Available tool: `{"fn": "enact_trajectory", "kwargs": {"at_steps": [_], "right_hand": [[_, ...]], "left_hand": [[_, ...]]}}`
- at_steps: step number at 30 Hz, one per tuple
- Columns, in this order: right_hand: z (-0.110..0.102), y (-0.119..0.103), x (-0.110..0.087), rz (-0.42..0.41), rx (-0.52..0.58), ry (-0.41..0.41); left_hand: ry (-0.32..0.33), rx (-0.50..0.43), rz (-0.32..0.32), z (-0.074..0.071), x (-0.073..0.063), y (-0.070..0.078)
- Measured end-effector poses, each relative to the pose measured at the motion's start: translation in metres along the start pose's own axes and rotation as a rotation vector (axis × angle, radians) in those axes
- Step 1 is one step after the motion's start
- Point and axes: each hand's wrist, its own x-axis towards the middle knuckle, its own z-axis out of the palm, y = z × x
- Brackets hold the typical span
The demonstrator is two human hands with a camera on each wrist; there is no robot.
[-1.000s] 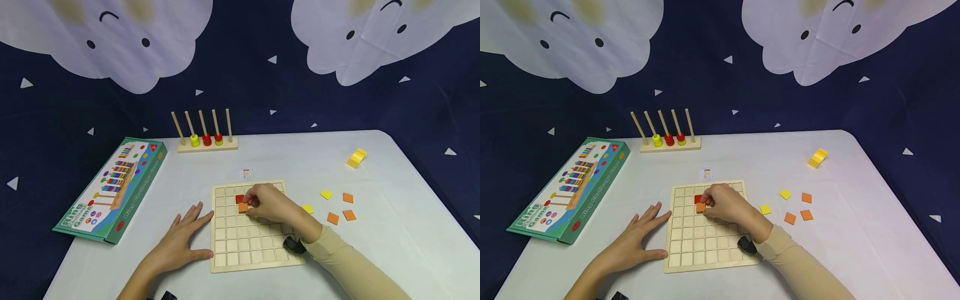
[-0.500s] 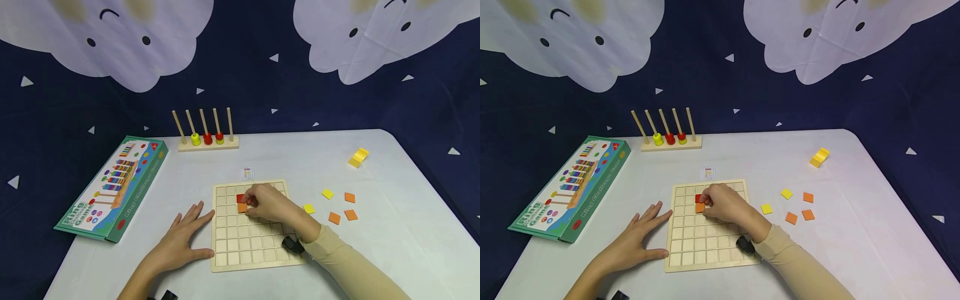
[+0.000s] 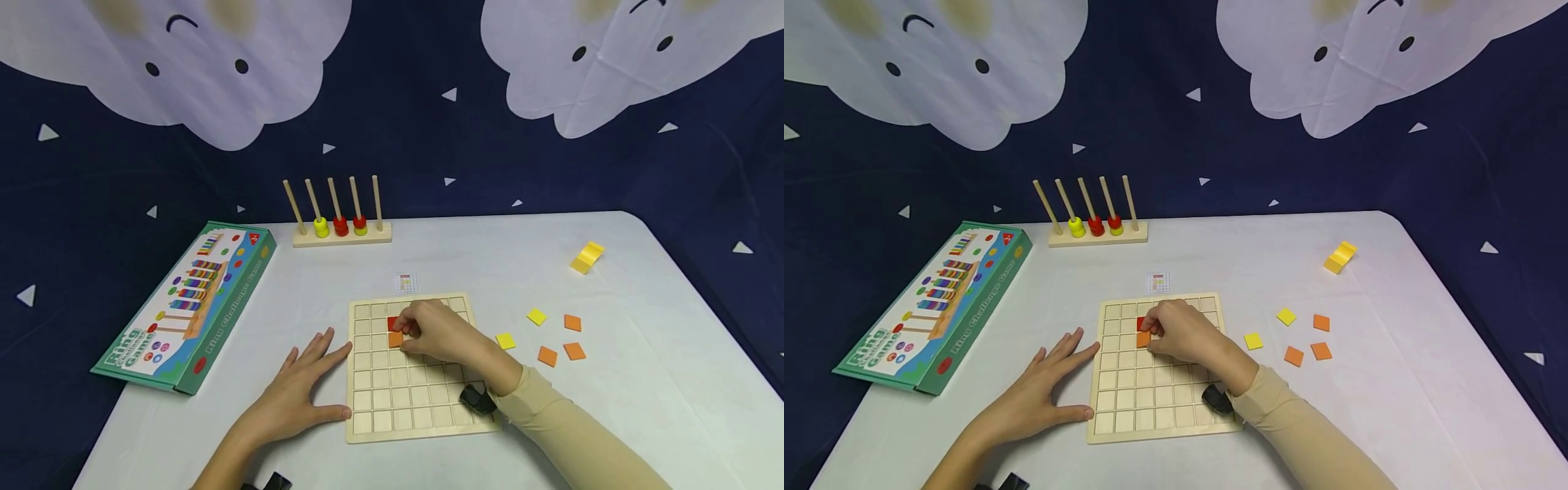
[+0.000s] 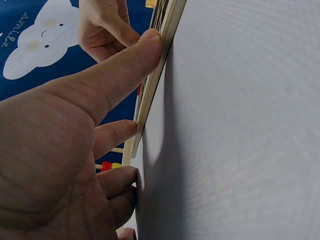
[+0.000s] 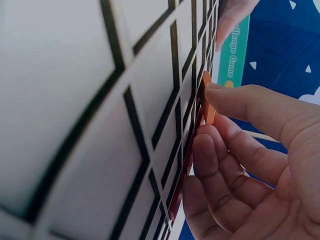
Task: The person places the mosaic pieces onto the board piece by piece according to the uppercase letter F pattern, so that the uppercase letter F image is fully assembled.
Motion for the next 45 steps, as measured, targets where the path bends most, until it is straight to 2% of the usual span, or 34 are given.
{"fn": "enact_trajectory", "kwargs": {"at_steps": [14, 34, 39, 45], "right_hand": [[0.000, 0.000, -0.002, 0.016, 0.034, -0.012], [0.004, 0.000, -0.004, 0.018, 0.017, -0.008], [-0.001, 0.000, -0.007, 0.014, 0.028, -0.013], [-0.017, 0.005, -0.017, 0.011, 0.036, 0.012]], "left_hand": [[-0.005, 0.007, 0.000, 0.001, 0.000, -0.001], [-0.006, 0.008, 0.010, 0.001, -0.001, 0.001], [-0.009, 0.004, 0.004, 0.001, -0.001, 0.001], [-0.002, 0.005, 0.005, 0.000, 0.000, 0.001]]}}
